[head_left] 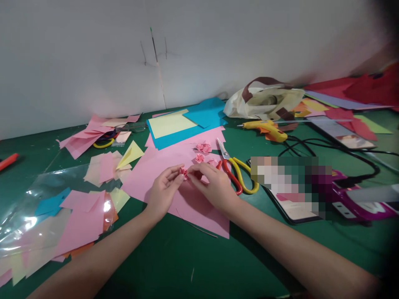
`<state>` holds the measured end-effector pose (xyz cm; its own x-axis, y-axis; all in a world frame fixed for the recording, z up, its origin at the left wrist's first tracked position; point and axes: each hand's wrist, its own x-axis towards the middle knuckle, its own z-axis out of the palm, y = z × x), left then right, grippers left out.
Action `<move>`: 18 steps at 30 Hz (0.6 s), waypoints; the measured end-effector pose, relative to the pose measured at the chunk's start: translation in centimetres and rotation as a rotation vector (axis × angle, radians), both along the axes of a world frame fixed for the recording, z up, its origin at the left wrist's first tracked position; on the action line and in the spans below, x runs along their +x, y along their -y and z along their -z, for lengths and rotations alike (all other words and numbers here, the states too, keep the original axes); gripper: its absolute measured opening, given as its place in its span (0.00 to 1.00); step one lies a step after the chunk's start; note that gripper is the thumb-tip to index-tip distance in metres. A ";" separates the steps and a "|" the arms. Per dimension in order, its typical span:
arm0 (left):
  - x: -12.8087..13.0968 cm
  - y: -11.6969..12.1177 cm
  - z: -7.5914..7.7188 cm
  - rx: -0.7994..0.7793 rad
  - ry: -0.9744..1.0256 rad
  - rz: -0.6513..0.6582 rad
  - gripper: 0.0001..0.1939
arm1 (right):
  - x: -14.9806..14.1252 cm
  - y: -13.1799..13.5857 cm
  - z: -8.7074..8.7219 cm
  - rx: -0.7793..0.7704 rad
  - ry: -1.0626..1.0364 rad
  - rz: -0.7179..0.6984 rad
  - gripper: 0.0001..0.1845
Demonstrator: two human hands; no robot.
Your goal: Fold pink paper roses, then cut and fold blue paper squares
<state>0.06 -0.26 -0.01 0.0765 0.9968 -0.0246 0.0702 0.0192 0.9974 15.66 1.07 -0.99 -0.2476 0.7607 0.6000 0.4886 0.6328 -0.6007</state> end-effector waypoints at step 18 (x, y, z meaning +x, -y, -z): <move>-0.1 0.0 0.1 0.035 -0.011 0.009 0.17 | -0.3 0.6 -1.1 -0.084 -0.148 -0.083 0.05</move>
